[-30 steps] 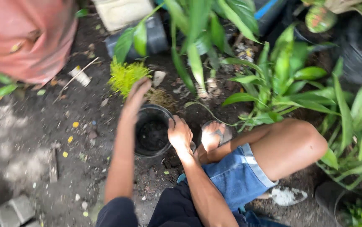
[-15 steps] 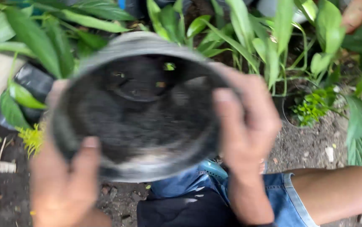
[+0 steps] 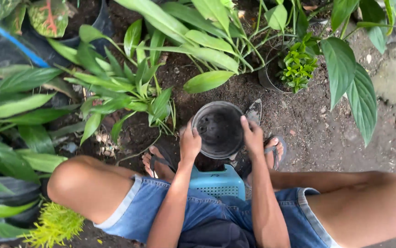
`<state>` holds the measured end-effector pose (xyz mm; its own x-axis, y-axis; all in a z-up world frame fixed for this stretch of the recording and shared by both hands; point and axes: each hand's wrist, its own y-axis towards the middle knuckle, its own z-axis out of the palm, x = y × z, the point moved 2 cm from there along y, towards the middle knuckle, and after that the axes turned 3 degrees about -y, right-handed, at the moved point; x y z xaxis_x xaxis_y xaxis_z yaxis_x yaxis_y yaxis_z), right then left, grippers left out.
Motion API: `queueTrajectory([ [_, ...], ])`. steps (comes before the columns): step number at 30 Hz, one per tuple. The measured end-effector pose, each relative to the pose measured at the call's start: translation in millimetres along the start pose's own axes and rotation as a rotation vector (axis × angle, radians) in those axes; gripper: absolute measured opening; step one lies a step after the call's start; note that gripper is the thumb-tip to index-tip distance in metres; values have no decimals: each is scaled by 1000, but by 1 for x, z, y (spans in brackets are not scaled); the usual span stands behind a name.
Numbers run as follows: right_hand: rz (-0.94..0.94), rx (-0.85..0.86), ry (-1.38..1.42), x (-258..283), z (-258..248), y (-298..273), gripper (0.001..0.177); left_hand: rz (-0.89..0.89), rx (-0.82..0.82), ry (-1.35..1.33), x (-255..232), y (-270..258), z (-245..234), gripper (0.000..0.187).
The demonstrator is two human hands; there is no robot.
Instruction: The person sits on a small stool and uses a hand trowel to scoop soil from the ground into a black plastic pot. They then use the trowel to mix and level the soil inside the pot.
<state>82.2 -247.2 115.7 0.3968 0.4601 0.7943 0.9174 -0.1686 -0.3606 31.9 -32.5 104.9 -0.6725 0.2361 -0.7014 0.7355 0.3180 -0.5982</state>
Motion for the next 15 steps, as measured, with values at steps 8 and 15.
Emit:
queueTrajectory([
  [8, 571, 36, -326, -204, 27, 37, 70, -103, -114, 27, 31, 31, 8, 51],
  [15, 515, 135, -484, -180, 30, 58, 57, -213, -69, 9, 40, 26, 6, 55],
])
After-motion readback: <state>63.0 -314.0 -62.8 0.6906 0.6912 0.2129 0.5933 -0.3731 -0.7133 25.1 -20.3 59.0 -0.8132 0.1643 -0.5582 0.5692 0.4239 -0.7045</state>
